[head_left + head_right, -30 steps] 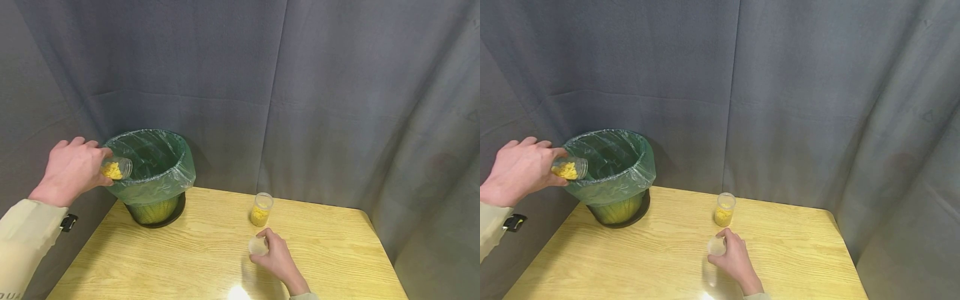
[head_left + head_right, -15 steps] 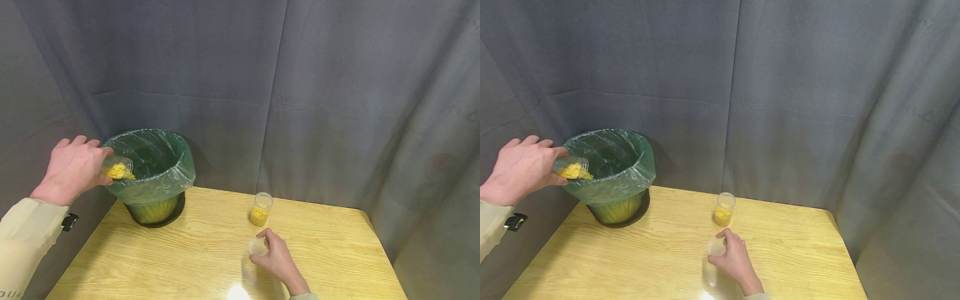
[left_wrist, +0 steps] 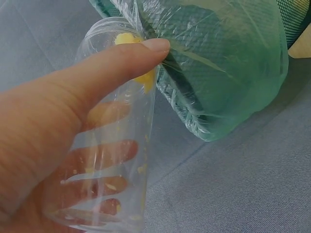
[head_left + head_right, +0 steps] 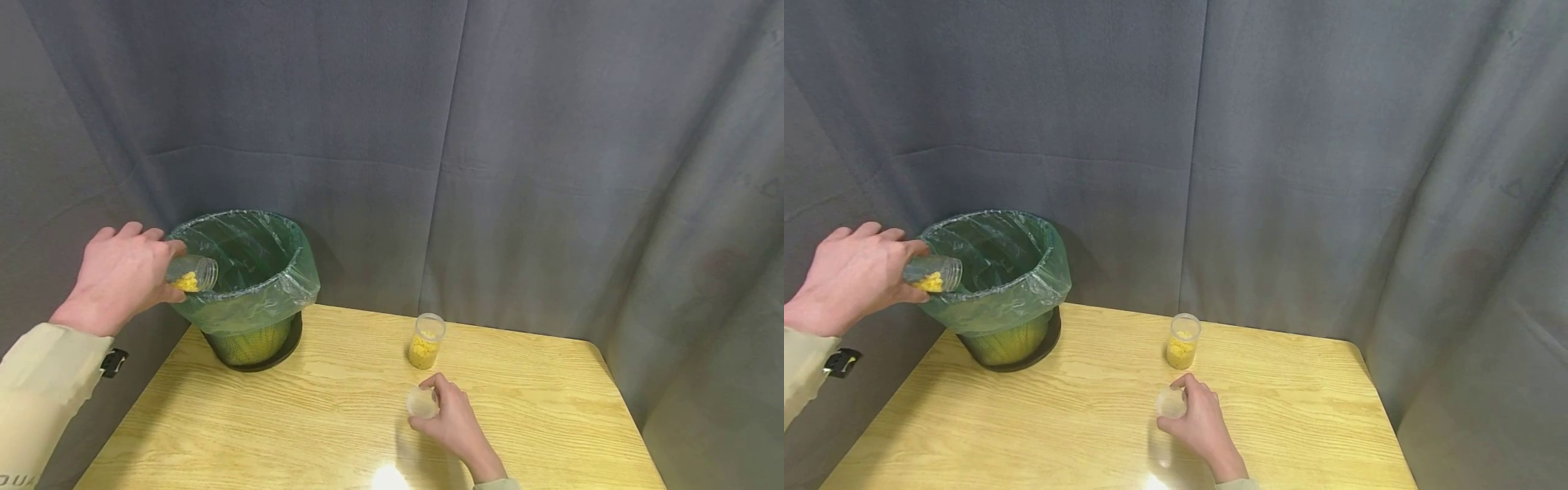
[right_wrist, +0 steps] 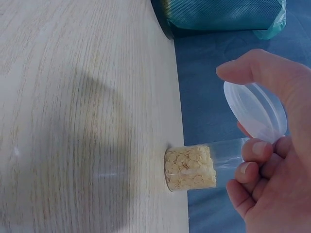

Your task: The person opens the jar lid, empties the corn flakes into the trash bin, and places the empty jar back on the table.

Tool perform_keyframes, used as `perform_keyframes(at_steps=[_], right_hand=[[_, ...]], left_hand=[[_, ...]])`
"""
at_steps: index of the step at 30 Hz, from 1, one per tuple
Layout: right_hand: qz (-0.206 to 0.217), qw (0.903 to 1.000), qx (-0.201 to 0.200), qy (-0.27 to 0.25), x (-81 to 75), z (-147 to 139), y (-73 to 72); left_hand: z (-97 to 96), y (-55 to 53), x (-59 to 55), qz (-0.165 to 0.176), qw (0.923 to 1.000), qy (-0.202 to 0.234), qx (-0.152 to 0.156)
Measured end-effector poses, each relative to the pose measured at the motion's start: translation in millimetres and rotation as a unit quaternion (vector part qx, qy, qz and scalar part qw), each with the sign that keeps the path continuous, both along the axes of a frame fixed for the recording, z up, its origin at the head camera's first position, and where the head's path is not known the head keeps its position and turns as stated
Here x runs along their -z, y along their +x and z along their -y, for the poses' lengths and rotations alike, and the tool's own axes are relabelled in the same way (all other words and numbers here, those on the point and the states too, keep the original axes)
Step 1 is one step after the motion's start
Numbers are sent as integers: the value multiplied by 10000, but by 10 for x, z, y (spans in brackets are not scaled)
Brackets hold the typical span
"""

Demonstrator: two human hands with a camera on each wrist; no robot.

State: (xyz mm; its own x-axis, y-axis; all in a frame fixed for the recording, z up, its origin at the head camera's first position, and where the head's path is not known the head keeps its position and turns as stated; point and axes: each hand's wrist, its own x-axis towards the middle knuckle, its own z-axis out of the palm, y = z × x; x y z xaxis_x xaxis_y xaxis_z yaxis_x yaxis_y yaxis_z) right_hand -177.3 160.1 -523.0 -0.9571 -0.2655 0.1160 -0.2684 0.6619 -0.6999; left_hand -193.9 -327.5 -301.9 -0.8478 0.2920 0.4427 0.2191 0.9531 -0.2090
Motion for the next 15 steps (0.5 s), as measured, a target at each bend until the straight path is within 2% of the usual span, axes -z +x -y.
perform_keyframes(at_steps=[15], right_hand=[[24,9999,-115,-58,7,-26,18]], left_hand=[[-29,-13,-13,-4,9998,-209,55]])
